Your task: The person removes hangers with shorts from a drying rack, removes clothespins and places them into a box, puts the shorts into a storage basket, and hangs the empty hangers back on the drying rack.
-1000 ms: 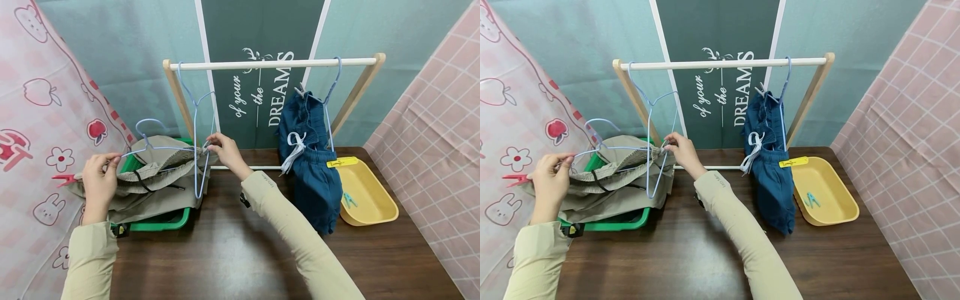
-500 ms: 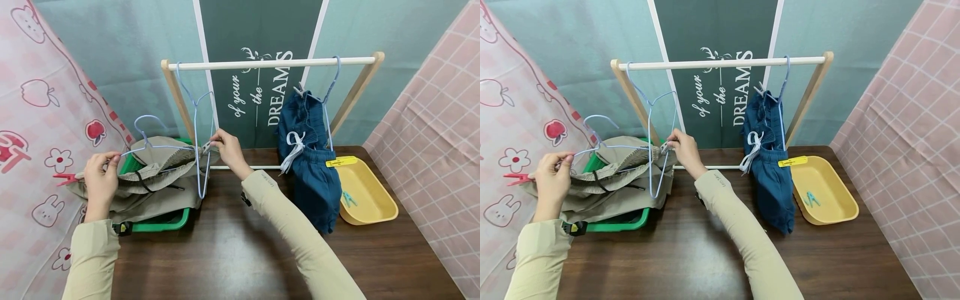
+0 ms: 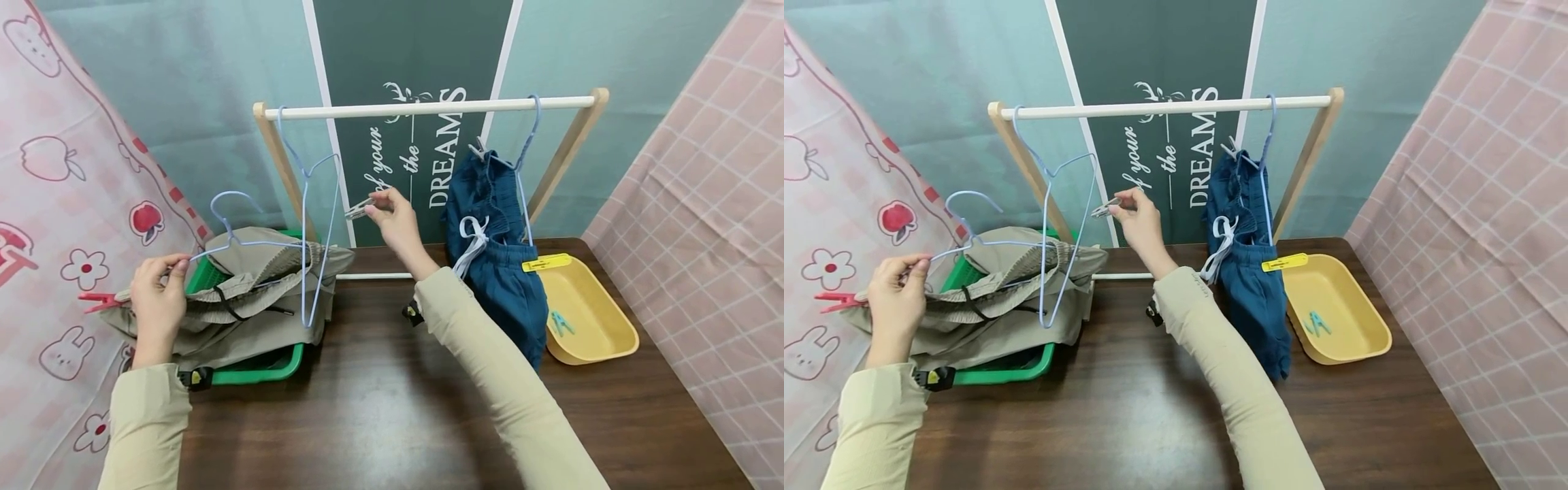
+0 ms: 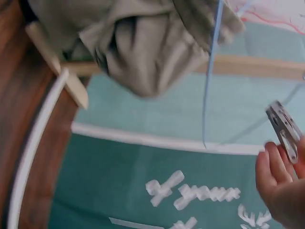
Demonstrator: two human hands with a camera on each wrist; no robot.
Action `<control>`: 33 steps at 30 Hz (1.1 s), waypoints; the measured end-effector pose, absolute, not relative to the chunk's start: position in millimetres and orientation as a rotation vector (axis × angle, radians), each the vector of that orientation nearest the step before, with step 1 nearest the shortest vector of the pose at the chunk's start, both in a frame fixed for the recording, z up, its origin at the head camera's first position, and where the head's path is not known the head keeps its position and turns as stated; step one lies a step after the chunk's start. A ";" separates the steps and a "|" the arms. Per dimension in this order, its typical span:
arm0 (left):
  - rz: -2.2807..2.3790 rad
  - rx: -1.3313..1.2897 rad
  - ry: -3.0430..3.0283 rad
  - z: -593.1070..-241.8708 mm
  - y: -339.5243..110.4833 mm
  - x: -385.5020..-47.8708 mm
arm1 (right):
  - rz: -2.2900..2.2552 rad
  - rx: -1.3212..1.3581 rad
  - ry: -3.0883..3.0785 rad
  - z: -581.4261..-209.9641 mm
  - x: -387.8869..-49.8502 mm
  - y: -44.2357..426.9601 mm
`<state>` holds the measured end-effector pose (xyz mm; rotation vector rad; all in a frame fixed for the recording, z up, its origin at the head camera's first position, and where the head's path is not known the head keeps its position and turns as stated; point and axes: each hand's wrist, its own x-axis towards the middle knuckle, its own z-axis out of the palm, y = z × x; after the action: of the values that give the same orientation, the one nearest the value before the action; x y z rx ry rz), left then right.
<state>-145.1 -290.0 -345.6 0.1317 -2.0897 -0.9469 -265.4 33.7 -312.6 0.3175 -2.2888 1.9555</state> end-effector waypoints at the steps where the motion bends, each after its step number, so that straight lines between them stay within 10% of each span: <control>1: -0.952 0.139 -2.094 -345.6 -290.0 -144.5 | 1.989 0.303 -2.273 -308.4 -264.8 36.3; 18: -0.961 0.179 -2.120 -348.3 -291.2 -142.5 | 2.397 0.149 -1.684 -217.7 -225.4 124.7; 33: -0.980 0.198 -2.108 -351.3 -292.0 -142.5 | 2.557 0.125 -1.143 -211.1 -191.6 215.8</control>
<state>-142.5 -292.0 -351.3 0.1982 -2.1079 -0.9799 -191.6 215.8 -211.1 0.1253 -1.1429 2.5569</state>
